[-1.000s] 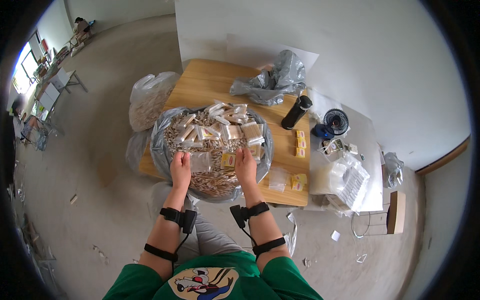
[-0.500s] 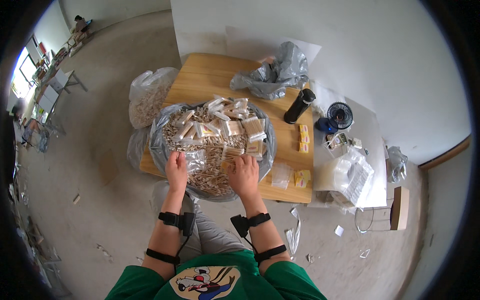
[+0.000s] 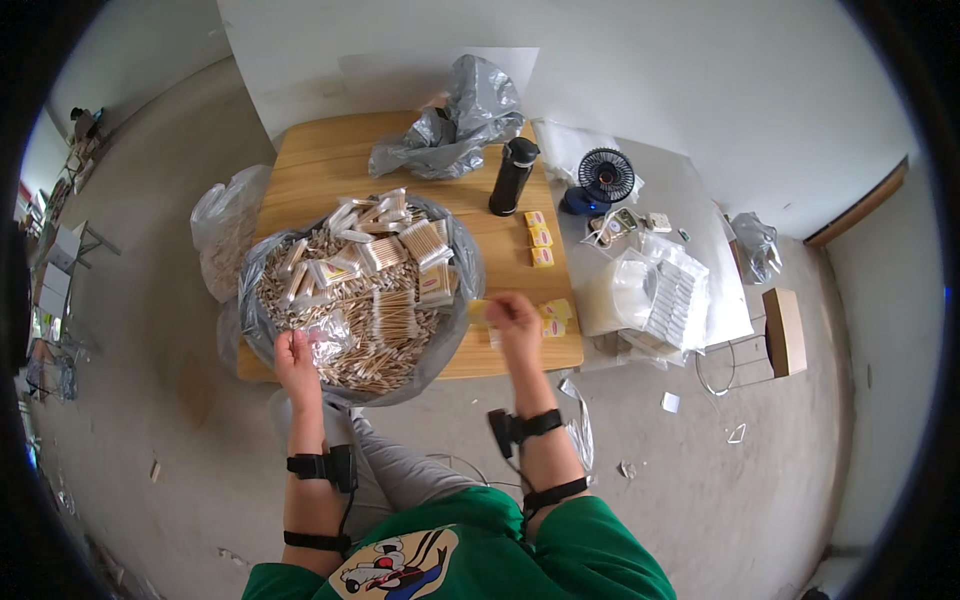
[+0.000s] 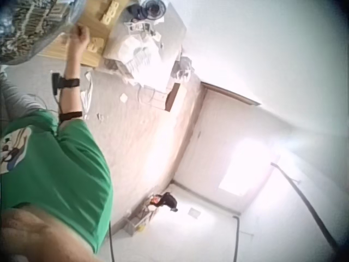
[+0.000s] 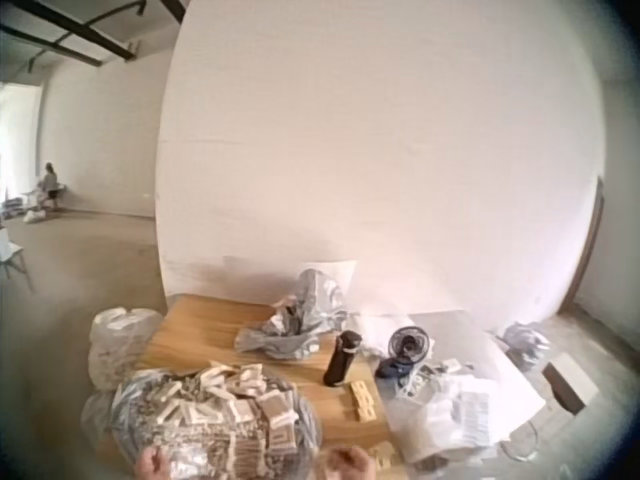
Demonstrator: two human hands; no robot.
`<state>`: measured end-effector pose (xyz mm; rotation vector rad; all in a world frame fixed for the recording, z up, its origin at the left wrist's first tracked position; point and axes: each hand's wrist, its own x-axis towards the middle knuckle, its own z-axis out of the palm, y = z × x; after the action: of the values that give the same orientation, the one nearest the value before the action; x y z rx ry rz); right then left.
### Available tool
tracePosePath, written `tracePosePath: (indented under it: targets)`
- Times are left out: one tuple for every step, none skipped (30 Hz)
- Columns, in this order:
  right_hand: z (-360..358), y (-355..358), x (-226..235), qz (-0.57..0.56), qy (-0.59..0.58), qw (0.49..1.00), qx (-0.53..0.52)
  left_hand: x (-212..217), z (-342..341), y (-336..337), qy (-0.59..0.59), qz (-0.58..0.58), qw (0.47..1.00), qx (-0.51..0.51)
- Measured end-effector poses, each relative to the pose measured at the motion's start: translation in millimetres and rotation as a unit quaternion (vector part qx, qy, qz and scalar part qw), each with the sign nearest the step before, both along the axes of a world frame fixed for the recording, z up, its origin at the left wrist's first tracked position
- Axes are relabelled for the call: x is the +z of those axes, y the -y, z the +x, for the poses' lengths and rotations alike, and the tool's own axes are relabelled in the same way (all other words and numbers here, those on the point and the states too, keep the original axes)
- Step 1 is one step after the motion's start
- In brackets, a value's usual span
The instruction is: The recorder is packaging small sachets into plastic bags at a workstation.
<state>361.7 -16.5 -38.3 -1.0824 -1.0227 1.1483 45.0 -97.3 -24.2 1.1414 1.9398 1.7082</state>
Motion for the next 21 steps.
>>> tracePosePath:
  targets:
    - [27,-7,-14,-0.014,0.09,0.995,-0.049,-5,-1,-2,0.0,0.002,1.0,0.003]
    - [57,-12,-28,-0.029,0.18,0.978,-0.102,-2,6,-4,0.002,0.004,1.0,-0.003]
    - [87,-15,-40,-0.056,0.272,0.954,-0.109,4,15,-6,0.061,-0.005,0.998,-0.025]
    - [107,-16,-48,-0.083,0.36,0.923,-0.111,8,22,-6,0.117,-0.015,0.992,-0.044]
    - [115,-16,-52,-0.082,0.359,0.923,-0.111,6,27,-6,0.117,-0.014,0.992,-0.044]
    - [119,-15,-54,-0.096,0.422,0.893,-0.126,6,32,-6,0.17,-0.016,0.982,-0.077]
    - [122,-15,-58,-0.109,0.483,0.858,-0.14,5,38,-5,0.223,-0.018,0.968,-0.11]
    - [124,-14,-62,-0.109,0.482,0.858,-0.14,4,45,-5,0.222,-0.018,0.969,-0.11]
    - [125,-14,-68,-0.088,0.541,0.824,-0.144,9,58,-5,0.261,-0.027,0.956,-0.133]
    - [122,-12,-71,-0.066,0.597,0.787,-0.144,13,69,-4,0.298,-0.036,0.942,-0.152]
    - [121,-8,-73,-0.065,0.596,0.788,-0.14,11,81,-5,0.307,-0.031,0.936,-0.17]
    - [112,-3,-69,0.007,0.637,0.751,-0.174,10,87,-4,0.314,-0.026,0.931,-0.183]
    - [103,-1,-58,0.08,0.673,0.705,-0.209,11,93,-3,0.286,-0.058,0.935,-0.204]
    - [92,1,-48,0.083,0.67,0.709,-0.204,10,99,-3,0.282,-0.058,0.937,-0.198]
    - [71,8,-28,0.034,0.566,0.812,-0.142,7,105,-1,0.244,-0.072,0.938,-0.233]
    - [54,15,-15,-0.019,0.45,0.889,-0.082,5,113,-1,0.208,-0.088,0.934,-0.275]
    - [41,25,-15,0.013,0.313,0.95,-0.01,6,122,-1,0.209,-0.09,0.933,-0.279]
    - [26,38,-17,0.045,0.165,0.983,0.063,7,129,0,0.101,-0.083,0.945,-0.298]
    - [6,54,-6,0.003,0.148,0.979,0.14,7,129,2,-0.01,-0.077,0.948,-0.309]
    - [-4,67,8,-0.038,0.133,0.967,0.213,6,129,2,-0.01,-0.078,0.948,-0.309]
    - [-3,71,8,-0.038,0.132,0.968,0.212,6,130,2,0.07,-0.093,0.942,-0.314]
